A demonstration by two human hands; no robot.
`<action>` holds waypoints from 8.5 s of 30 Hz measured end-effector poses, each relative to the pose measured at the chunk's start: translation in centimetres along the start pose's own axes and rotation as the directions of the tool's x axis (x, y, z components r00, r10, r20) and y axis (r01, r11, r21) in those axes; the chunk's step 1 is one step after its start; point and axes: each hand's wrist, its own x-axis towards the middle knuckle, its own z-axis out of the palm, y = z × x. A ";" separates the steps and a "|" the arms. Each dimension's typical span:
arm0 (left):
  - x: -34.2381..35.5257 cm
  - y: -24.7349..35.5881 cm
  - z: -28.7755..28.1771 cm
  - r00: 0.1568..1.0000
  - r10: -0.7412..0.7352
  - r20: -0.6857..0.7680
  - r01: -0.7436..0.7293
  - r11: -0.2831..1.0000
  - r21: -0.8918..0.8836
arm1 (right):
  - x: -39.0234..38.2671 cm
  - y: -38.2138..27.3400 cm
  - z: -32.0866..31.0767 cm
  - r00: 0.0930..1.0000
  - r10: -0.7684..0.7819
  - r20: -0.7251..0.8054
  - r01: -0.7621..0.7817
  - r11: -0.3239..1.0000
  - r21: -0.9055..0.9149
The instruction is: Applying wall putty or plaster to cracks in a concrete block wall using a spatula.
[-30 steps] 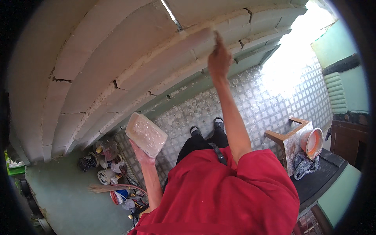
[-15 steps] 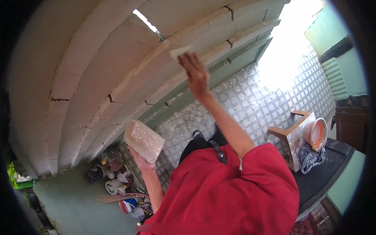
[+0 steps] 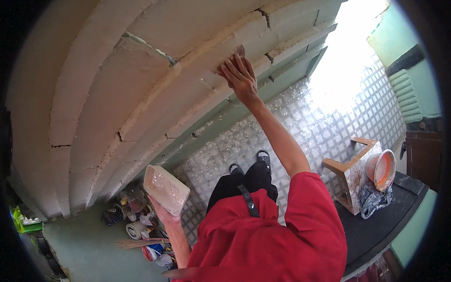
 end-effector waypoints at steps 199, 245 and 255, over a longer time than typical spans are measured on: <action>4.9 -1.7 1.9 0.993 -0.104 -0.047 0.104 0.995 0.001 | 2.5 1.1 -6.2 0.823 0.526 0.213 -0.566 0.785 0.250; 6.1 -2.1 4.3 0.991 -0.130 0.021 0.130 0.991 0.014 | 5.8 -1.3 -8.7 0.805 0.559 0.199 -0.591 0.725 0.354; 5.2 -1.5 5.2 0.993 -0.117 0.035 0.116 0.993 0.037 | 6.4 0.3 -7.4 0.736 0.672 0.085 -0.668 0.699 0.258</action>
